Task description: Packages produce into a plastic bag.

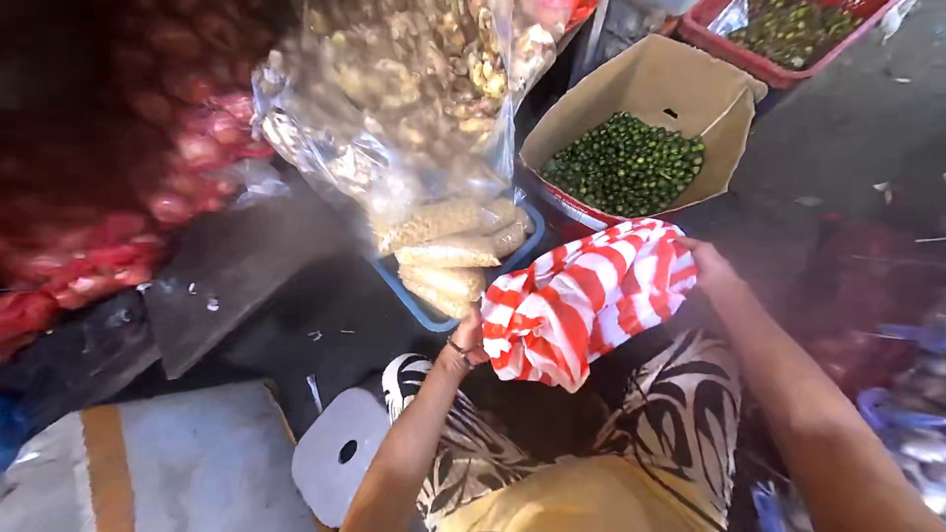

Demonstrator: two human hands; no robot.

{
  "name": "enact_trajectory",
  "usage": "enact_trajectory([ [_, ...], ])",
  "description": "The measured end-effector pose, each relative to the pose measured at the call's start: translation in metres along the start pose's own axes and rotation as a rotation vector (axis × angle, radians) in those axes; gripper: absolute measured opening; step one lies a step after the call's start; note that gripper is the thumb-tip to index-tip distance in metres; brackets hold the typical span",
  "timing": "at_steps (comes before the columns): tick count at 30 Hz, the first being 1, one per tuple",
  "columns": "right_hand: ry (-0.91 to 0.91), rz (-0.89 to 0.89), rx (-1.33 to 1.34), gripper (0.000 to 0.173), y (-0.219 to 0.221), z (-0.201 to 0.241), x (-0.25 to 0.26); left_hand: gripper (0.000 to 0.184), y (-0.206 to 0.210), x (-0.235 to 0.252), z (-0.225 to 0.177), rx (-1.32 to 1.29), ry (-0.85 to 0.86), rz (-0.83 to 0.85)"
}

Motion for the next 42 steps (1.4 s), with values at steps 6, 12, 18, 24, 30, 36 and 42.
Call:
enact_trajectory([
  [6,-0.122,-0.038,-0.196,0.037,0.03,-0.065,0.027,0.121,-0.041,0.003,0.056,0.431,0.264,-0.38],
  [12,0.116,0.109,0.245,0.037,0.045,-0.101,-0.031,0.155,-0.004,-0.015,0.112,1.244,0.541,-0.408],
  [18,0.06,0.122,0.479,0.034,0.025,-0.085,-0.088,0.056,-0.033,0.022,0.158,0.71,-0.127,-0.568],
  [24,-0.133,0.189,0.381,0.036,-0.026,-0.062,-0.093,0.033,-0.013,0.005,0.104,-0.243,0.037,-0.34],
  [30,-0.414,0.268,0.15,0.026,-0.047,-0.001,-0.073,0.016,0.021,-0.034,0.038,0.94,-0.047,0.307],
  [36,-0.801,0.877,-1.144,0.015,0.053,0.024,-0.147,0.044,-0.05,0.03,0.078,2.135,-0.552,-0.048],
  [42,-0.365,0.572,-2.152,0.04,0.102,-0.114,-0.107,0.042,-0.096,0.035,0.148,2.114,-0.617,-0.107],
])
Point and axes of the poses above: each hand's wrist, its own x-axis towards the middle knuckle, its own y-axis out of the palm, z = x × y, the point moved 6 cm from there along x, towards the middle knuckle, and after that the axes turned 1 degree about -z, right-handed, at the moved point
